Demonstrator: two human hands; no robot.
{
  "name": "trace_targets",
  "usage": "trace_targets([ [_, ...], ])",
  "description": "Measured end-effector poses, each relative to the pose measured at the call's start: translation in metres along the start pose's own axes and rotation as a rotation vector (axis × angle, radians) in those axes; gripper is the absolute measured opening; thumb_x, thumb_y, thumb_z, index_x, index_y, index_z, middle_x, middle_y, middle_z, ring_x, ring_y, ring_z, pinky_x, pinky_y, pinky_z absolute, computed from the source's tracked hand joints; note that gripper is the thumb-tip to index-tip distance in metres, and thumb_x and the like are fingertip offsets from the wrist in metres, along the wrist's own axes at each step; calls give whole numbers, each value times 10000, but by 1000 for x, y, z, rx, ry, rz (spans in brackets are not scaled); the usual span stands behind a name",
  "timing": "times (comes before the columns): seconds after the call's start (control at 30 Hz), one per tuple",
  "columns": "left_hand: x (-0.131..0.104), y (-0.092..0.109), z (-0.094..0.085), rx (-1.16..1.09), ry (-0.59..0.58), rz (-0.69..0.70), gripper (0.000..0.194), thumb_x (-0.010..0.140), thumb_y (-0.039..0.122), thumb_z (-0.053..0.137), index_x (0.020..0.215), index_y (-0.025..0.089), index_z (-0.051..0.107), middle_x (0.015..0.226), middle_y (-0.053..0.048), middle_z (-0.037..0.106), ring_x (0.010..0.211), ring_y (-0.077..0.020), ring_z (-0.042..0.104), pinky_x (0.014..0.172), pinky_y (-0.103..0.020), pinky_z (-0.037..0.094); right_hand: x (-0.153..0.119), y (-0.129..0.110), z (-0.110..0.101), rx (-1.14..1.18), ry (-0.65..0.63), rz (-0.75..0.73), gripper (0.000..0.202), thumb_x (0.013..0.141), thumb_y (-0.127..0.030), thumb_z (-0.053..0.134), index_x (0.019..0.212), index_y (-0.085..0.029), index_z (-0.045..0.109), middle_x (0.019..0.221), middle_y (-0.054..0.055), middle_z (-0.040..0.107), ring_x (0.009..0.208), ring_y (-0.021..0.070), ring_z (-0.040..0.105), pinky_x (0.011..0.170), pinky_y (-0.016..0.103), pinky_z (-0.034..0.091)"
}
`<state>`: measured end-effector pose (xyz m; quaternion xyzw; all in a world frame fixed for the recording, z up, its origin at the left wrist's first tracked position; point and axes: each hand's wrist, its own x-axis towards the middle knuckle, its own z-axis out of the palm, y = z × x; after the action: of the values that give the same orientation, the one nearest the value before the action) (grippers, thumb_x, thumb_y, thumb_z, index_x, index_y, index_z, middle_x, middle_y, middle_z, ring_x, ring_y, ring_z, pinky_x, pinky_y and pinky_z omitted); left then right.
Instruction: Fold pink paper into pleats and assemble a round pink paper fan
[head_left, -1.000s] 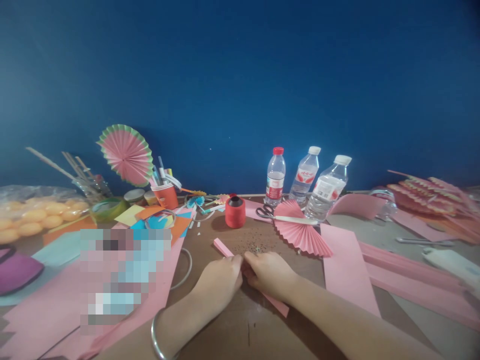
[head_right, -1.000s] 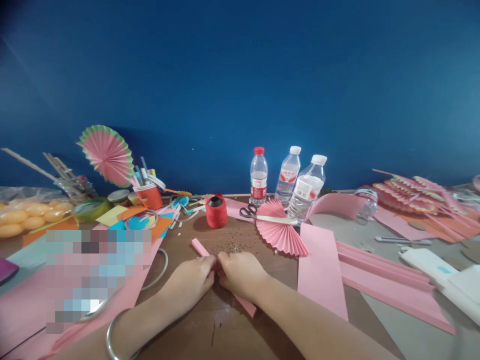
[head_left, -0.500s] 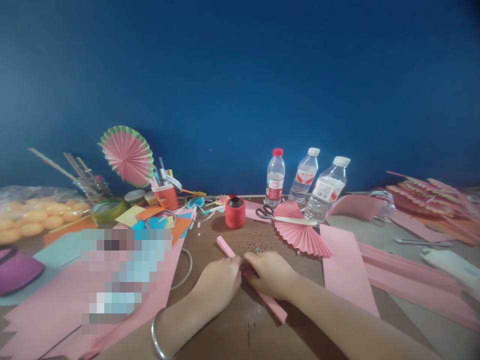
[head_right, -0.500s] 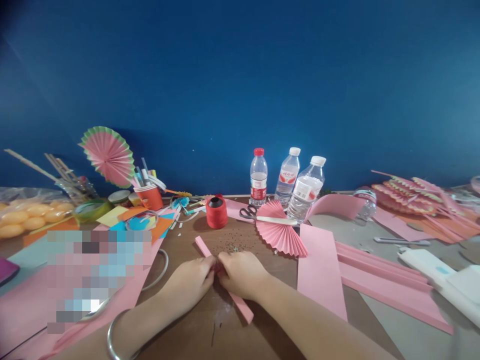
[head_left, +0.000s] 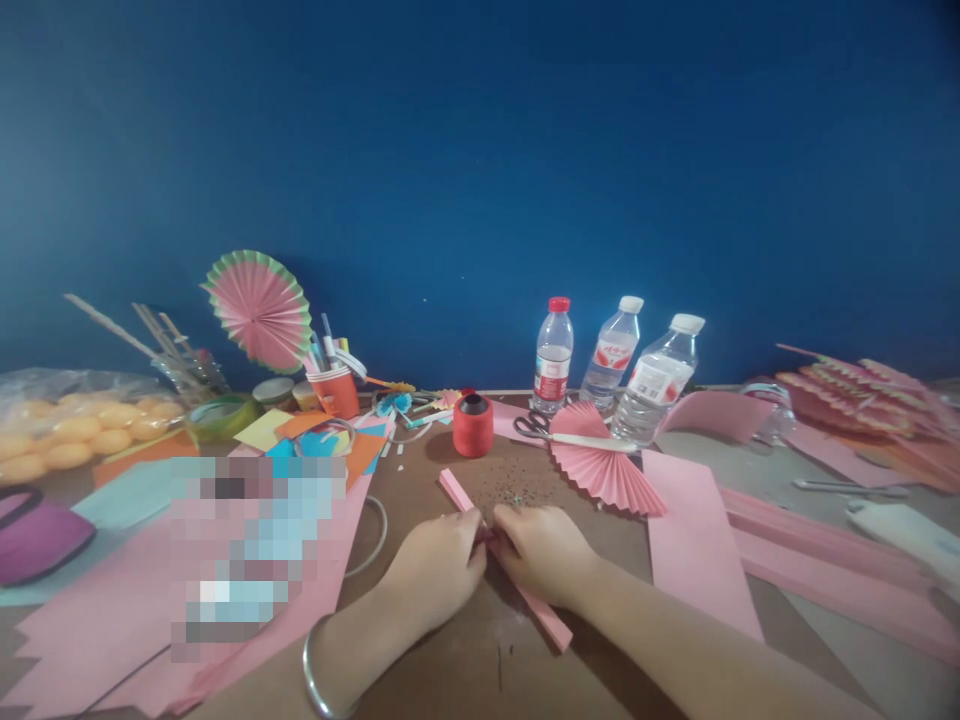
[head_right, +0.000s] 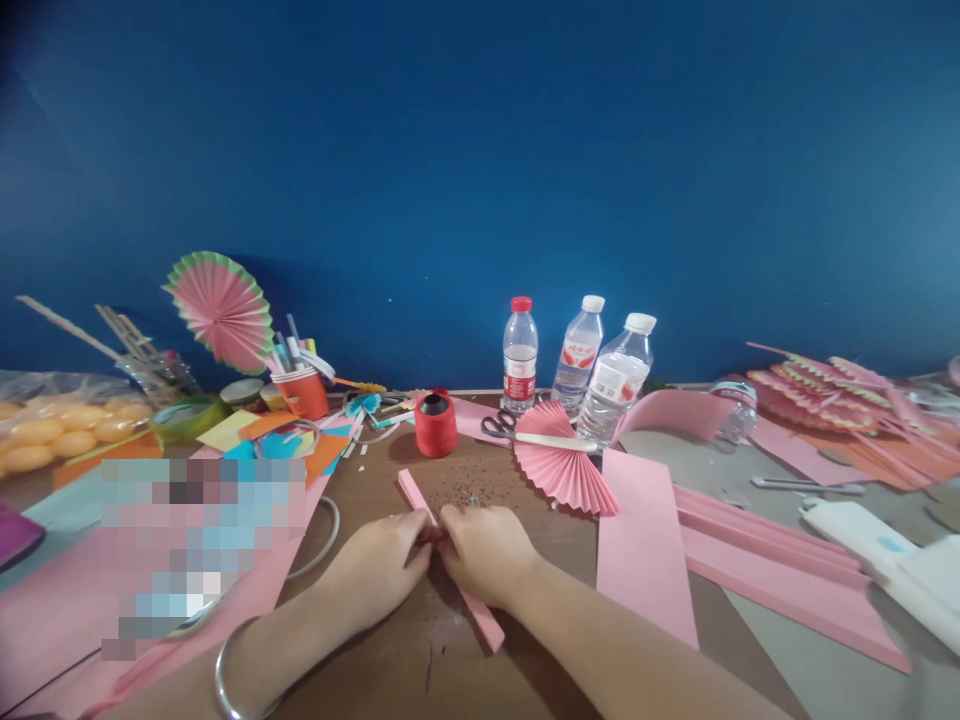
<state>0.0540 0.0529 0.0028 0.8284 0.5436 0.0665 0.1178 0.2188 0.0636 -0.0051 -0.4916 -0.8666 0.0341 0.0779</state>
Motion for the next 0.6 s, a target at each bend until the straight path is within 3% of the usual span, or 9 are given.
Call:
trace_targets([
  [0.2, -3, 0, -12, 107, -23, -98, 170, 829, 226, 370, 813, 199, 537, 795, -62, 664, 739, -232, 634, 603, -298, 389, -2, -6, -2, -52, -11, 52, 222, 893, -325, 386, 824, -200, 555, 760, 52, 676, 677, 191, 641, 560, 249, 348],
  [0.6, -3, -1, -17, 138, -92, -128, 251, 750, 236, 393, 657, 209, 625, 685, -61, 668, 668, -239, 632, 541, -289, 365, -3, -10, -2, -84, -46, 34, 208, 879, -237, 386, 814, -193, 580, 748, 75, 680, 667, 223, 656, 569, 272, 426],
])
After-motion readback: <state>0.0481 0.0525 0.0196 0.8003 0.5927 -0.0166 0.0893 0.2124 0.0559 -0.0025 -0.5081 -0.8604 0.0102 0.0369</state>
